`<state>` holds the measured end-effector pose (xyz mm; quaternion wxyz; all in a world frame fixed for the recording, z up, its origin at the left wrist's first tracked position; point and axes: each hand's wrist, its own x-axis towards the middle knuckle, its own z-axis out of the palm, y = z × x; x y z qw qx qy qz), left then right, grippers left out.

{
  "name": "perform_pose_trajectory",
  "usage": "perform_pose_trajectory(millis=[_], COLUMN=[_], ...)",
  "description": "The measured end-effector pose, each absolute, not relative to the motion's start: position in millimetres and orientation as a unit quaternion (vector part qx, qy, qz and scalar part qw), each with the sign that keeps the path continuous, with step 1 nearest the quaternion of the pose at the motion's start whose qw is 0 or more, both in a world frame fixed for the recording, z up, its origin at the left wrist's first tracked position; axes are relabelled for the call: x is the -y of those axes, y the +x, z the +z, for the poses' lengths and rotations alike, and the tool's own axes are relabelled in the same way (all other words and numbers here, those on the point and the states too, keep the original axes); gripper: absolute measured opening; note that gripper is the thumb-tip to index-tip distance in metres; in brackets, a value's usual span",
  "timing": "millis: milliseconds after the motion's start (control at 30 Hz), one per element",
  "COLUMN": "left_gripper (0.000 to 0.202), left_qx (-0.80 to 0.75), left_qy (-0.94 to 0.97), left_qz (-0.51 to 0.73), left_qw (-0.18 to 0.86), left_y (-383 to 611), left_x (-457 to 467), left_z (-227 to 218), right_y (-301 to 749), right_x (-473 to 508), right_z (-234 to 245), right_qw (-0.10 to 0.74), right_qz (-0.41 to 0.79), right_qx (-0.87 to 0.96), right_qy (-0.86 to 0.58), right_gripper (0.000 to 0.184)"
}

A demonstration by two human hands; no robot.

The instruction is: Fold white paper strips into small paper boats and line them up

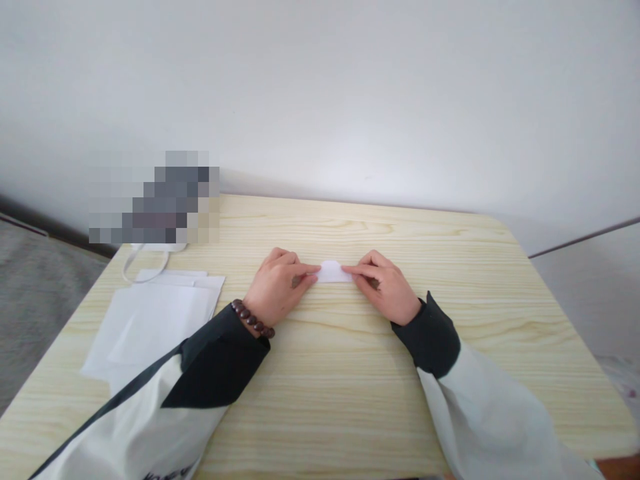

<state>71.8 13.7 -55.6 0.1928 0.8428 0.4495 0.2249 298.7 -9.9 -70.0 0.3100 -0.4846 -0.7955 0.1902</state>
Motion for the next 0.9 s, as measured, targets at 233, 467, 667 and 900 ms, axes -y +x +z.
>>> perform_pose_trajectory(millis=[233,467,667,900], left_gripper=[0.021,0.018,0.018,0.018], left_qx=[-0.487,-0.552,-0.548,-0.542], left_qy=[0.818,0.783,0.786,0.788], left_qz=[0.221,0.162,0.164,0.175], left_qw=[0.213,0.237,0.235,0.232], left_y=[73,77,77,75], left_x=[-15,-15,-15,-16], left_z=[-55,-49,-51,-55], right_y=[298,294,295,314], right_x=[12,15,14,17], right_z=[-70,-76,-76,-76], right_qw=[0.309,0.257,0.244,0.309], right_qz=[0.171,0.059,0.041,0.031], right_qx=[0.795,0.867,0.873,0.859], right_qy=[-0.494,-0.422,-0.42,-0.407], right_gripper=[0.028,0.049,0.046,0.049])
